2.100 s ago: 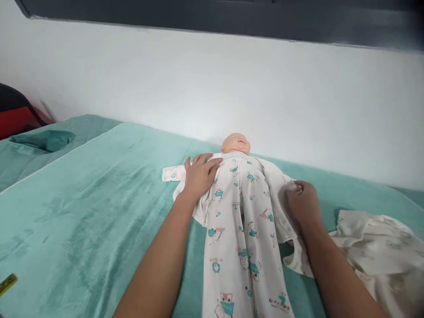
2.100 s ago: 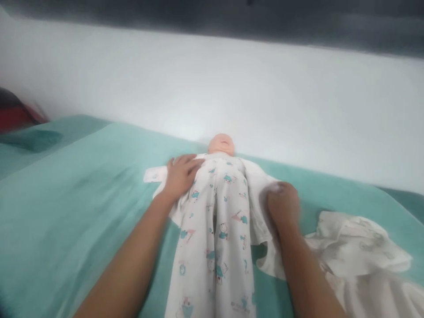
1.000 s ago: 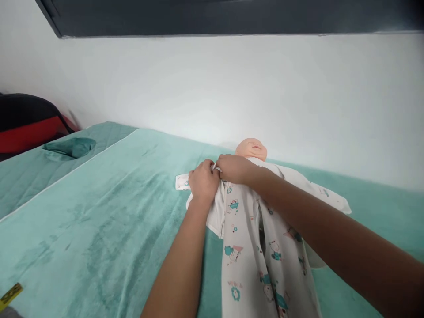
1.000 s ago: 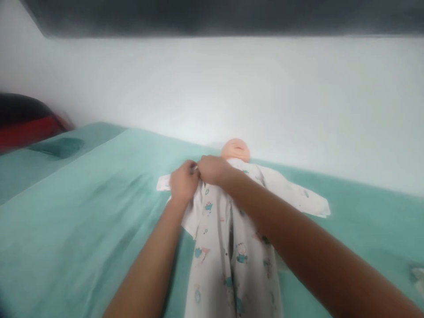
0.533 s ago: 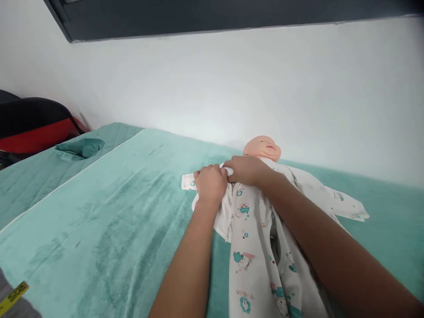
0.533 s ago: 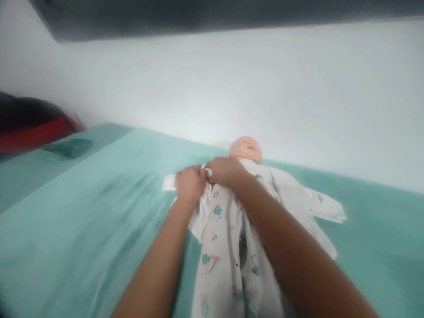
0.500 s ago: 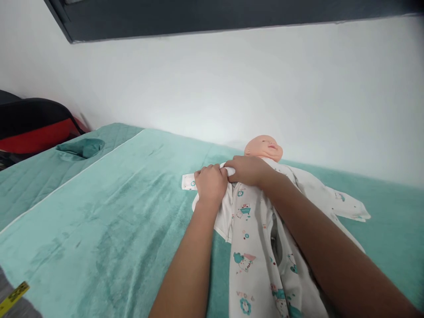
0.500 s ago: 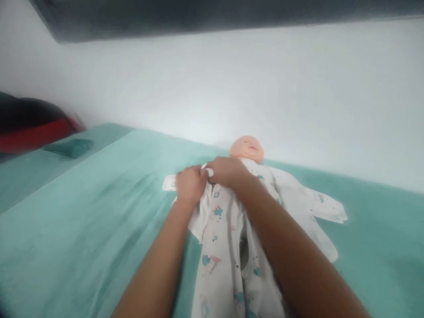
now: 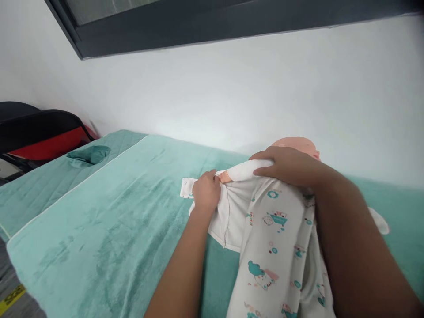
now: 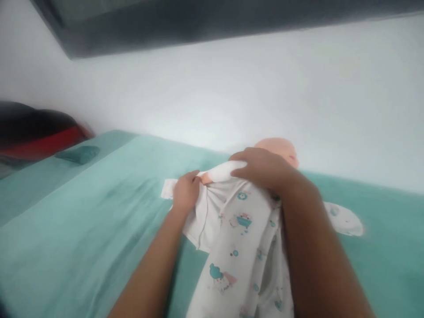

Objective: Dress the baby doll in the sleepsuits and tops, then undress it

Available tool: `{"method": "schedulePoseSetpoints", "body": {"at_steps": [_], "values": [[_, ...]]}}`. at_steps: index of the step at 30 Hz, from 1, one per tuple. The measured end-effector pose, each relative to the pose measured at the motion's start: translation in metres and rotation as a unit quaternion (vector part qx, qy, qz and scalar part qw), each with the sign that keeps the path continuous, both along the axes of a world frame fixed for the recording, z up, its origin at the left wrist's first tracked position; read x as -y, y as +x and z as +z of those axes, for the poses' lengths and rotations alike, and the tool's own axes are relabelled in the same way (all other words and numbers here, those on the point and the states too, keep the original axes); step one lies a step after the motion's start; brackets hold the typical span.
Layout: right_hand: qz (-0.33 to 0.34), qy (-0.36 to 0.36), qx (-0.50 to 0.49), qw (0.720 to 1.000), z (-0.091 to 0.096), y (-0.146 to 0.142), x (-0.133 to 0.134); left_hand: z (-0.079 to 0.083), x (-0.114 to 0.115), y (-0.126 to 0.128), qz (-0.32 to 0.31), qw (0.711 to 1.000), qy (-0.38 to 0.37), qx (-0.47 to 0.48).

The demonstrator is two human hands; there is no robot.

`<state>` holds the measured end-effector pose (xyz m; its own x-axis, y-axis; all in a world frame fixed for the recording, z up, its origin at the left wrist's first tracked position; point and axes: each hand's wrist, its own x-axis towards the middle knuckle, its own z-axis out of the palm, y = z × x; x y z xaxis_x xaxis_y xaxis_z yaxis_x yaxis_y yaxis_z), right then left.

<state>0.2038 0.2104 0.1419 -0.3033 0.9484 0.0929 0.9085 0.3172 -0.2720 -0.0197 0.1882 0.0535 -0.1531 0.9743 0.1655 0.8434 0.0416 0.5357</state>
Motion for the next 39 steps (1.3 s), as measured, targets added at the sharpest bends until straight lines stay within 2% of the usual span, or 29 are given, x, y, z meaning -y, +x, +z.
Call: {"method": "schedulePoseSetpoints", "body": {"at_steps": [4, 8, 11, 14, 17, 20, 23, 27, 29, 32, 36, 39], "values": [[-0.002, 0.016, -0.015, 1.000, 0.005, 0.007, 0.003, -0.010, 0.002, -0.006, 0.016, 0.998, 0.000, 0.058], [0.028, 0.012, -0.004, 1.000, 0.000, -0.015, 0.004, -0.012, 0.008, -0.006, 0.062, 0.986, 0.122, 0.094], [0.066, -0.017, 0.020, 0.997, -0.008, -0.036, 0.004, -0.011, 0.014, -0.004, 0.019, 0.983, 0.182, 0.021], [0.101, -0.024, 0.036, 0.994, -0.014, -0.048, 0.005, -0.009, 0.017, -0.002, -0.061, 0.986, 0.127, -0.089], [0.115, -0.027, 0.001, 0.993, -0.017, -0.050, 0.005, -0.009, 0.017, -0.004, -0.081, 0.986, 0.063, -0.134], [0.073, -0.025, -0.061, 0.995, -0.019, -0.043, 0.008, -0.009, 0.016, -0.010, -0.044, 0.987, 0.041, -0.146], [-0.022, 0.015, -0.152, 0.988, -0.026, -0.024, 0.021, -0.009, 0.016, -0.014, -0.024, 0.988, 0.040, -0.148], [-0.165, 0.057, -0.273, 0.946, -0.061, 0.019, 0.051, -0.009, 0.019, -0.012, -0.017, 0.988, 0.047, -0.149], [-0.216, 0.087, -0.248, 0.940, -0.083, 0.041, 0.063, -0.010, 0.020, -0.009, -0.014, 0.988, 0.048, -0.148], [-0.225, 0.142, -0.144, 0.953, -0.105, 0.059, 0.072, -0.009, 0.020, -0.004, 0.003, 0.989, 0.044, -0.140], [-0.253, 0.147, -0.095, 0.951, -0.107, 0.059, 0.068, -0.001, 0.025, 0.003, -0.007, 0.991, 0.096, -0.098], [-0.300, 0.124, -0.127, 0.937, -0.101, 0.063, 0.063, 0.015, 0.037, 0.016, -0.078, 0.987, 0.140, 0.010]]}}
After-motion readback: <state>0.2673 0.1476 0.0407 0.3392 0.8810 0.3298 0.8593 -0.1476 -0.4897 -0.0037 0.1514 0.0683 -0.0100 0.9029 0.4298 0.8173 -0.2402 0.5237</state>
